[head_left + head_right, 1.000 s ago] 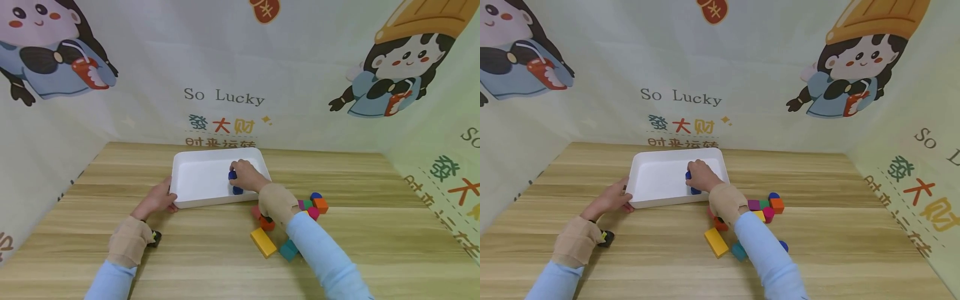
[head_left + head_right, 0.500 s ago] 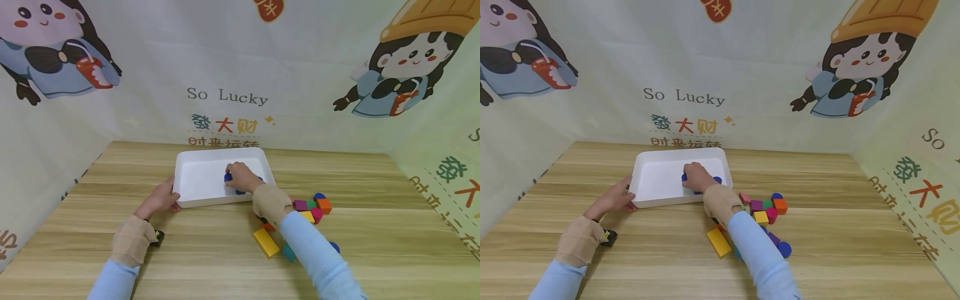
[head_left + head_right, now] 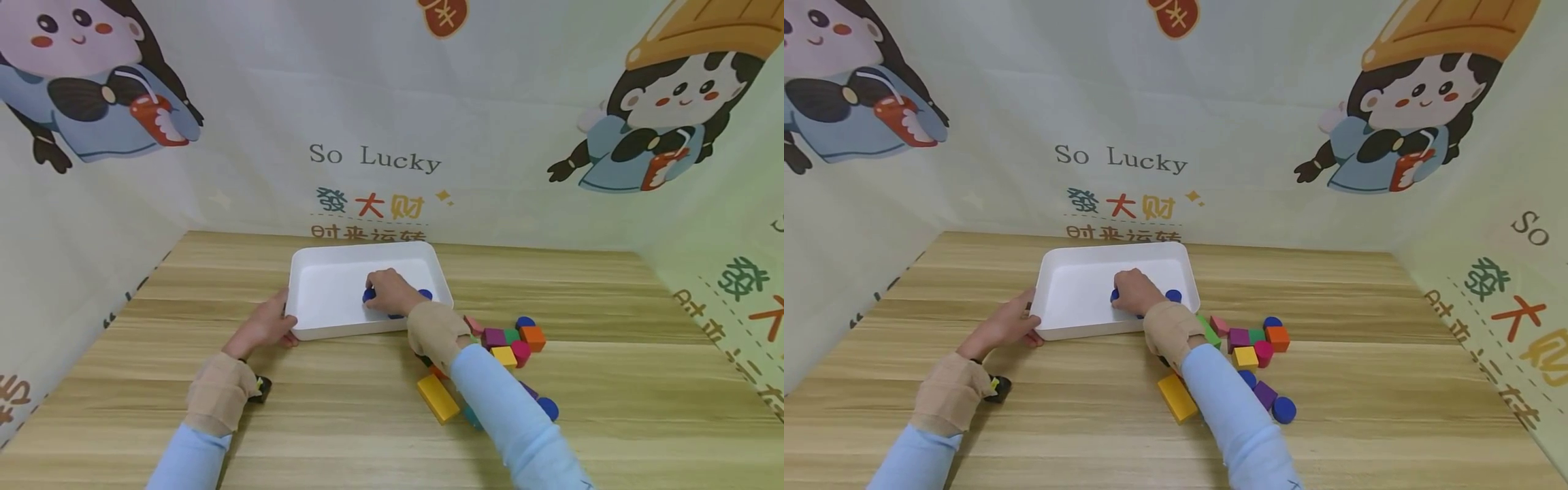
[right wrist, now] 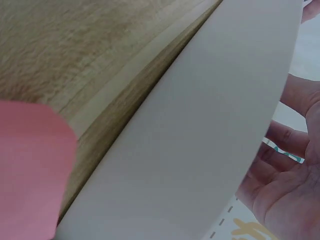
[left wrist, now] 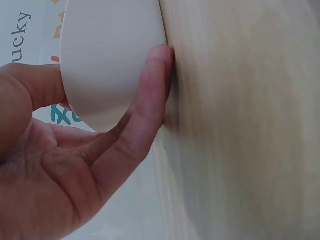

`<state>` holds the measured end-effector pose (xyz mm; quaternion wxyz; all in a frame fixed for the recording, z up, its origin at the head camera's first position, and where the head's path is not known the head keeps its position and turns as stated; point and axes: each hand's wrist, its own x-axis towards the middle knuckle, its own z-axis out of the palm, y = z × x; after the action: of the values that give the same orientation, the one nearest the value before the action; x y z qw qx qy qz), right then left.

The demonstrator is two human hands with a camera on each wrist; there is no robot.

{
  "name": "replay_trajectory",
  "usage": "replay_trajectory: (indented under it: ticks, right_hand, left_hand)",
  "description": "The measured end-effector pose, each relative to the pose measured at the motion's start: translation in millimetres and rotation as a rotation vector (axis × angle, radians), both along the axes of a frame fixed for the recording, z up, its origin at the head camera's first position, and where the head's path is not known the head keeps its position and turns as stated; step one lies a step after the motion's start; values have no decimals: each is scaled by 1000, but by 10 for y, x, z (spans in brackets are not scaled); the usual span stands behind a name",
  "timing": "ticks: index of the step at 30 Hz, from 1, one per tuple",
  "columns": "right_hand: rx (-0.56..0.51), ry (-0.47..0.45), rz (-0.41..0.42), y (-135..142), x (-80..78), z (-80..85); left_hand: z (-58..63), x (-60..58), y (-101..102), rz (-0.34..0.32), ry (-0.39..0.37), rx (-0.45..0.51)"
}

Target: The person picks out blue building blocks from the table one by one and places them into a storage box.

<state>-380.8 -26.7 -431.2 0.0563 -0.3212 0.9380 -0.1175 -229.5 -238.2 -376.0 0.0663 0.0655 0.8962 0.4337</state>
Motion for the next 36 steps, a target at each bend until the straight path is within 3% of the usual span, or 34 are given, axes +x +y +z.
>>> replay_trajectory:
  ticks: [6,10,36]
  right_hand:
    - [75,-95,-58,-42,523,567]
    - [66,-75,-45,-29,704,698]
    - [91,-65,-33,-9,766,697]
  left_hand:
    - [4,4,2,-3,8,1]
    - [-8,0,-1,-1,4,0]
    - [-15,-9,13,7,9,13]
